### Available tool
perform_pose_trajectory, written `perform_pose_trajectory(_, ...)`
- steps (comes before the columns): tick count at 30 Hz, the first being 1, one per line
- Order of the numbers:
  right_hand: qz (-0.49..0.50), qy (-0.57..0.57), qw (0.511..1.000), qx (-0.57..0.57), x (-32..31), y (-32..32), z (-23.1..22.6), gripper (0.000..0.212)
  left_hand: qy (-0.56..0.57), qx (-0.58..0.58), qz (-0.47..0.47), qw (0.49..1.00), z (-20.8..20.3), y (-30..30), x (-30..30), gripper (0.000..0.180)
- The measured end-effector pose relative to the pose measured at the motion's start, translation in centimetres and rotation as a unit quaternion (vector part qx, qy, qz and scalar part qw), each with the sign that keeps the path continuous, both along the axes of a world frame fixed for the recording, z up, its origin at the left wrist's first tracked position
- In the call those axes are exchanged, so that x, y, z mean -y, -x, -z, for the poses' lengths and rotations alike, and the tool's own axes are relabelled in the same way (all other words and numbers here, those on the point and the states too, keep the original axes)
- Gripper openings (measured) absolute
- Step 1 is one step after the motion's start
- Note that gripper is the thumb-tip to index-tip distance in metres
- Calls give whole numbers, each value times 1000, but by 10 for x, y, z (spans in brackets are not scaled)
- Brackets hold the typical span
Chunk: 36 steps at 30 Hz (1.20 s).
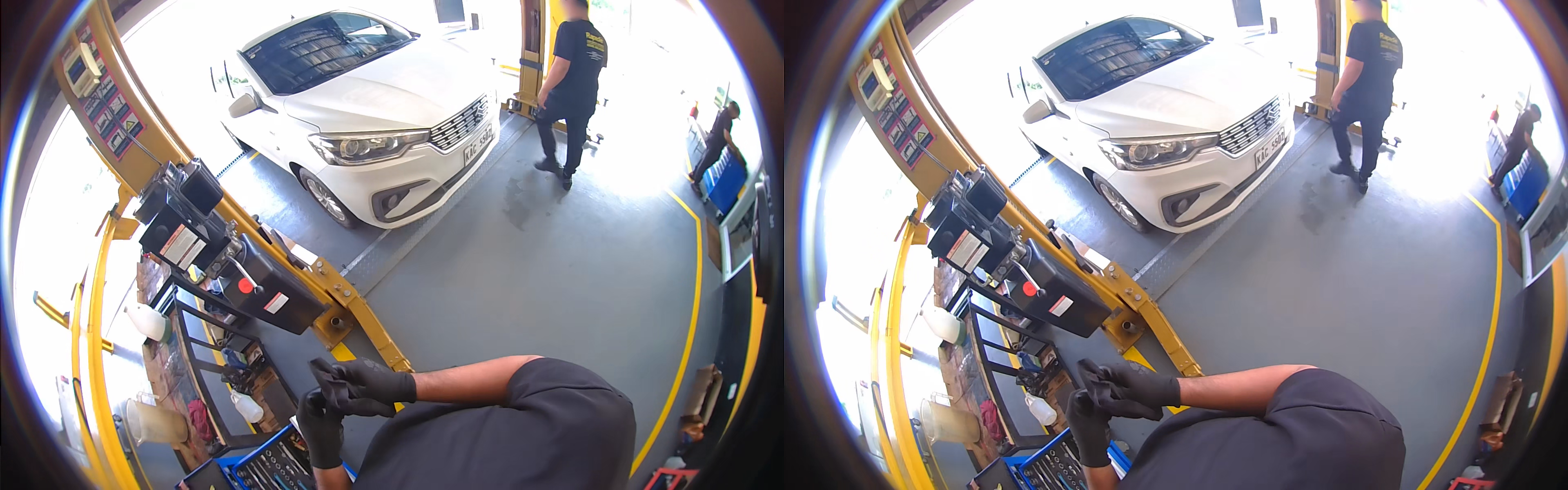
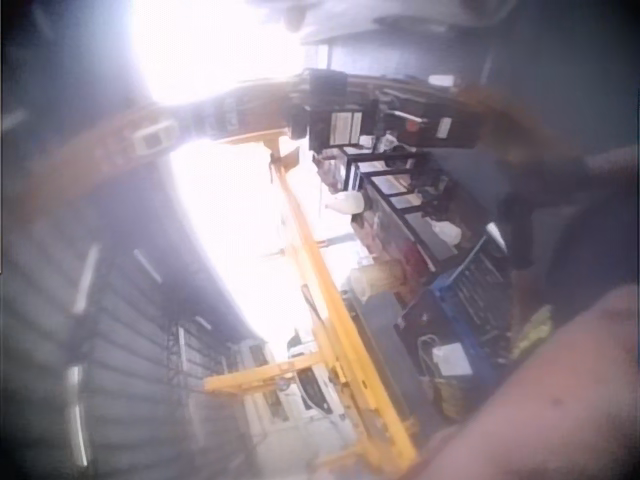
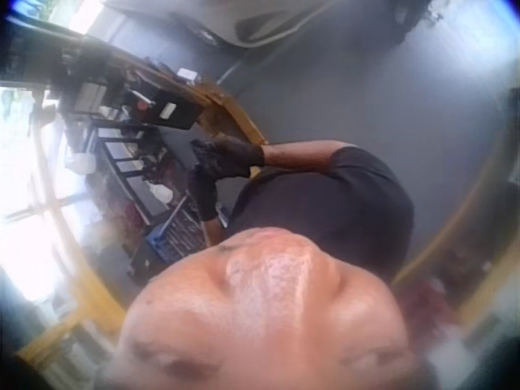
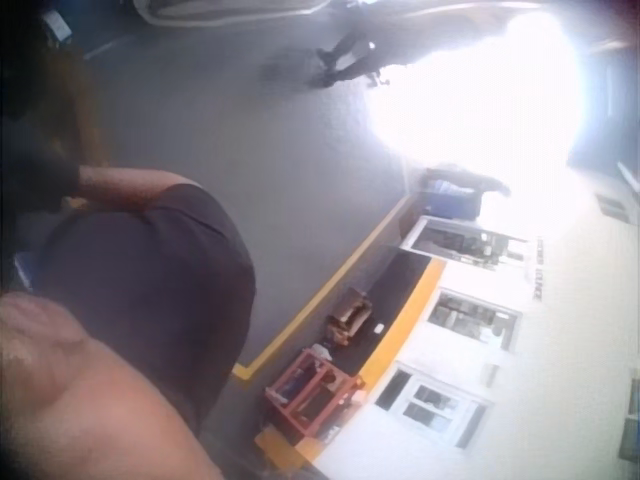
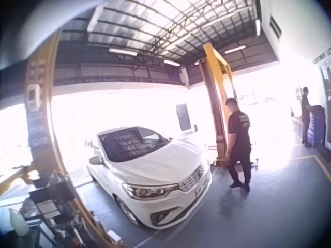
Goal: The person exits a white car, walks to a blue tool chest, and opens a drawer. They pick up and examine several sockets and a ratchet, then place them back. The person continues to handle various sockets and tools from the drawer, inspecting them before returning them.
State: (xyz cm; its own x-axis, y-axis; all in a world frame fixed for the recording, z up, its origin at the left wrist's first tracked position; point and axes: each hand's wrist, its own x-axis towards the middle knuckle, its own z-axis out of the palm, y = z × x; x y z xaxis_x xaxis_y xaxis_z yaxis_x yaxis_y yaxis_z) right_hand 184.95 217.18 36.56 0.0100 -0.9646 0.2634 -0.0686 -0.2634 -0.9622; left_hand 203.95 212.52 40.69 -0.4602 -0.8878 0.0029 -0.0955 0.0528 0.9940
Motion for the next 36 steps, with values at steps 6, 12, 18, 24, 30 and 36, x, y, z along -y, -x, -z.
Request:
perform_pose_trajectory(6,35,176,970,-166,-6,-1,-24,32,58,-129,25,990,20,-10,19,15)
perform_pose_trajectory(12,31,75,986,-146,-10,-6,-24,34,126,15,-17,992,-22,-13,-3,15)
perform_pose_trajectory(18,56,219,971,-80,-24,-29,-50,37,339,103,19,935,-11,-34,-1,14)
perform_pose_trajectory(24,47,226,939,-256,-27,-36,-46,40,-171,-204,21,964,-7,-55,-17,12)
perform_pose_trajectory(30,-44,4,998,53,-22,-58,-14,29,329,117,59,935,-15,-72,-13,11)
perform_pose_trajectory(36,-41,162,960,-225,-19,-58,-35,38,-90,-230,-68,967,11,-84,-26,10)
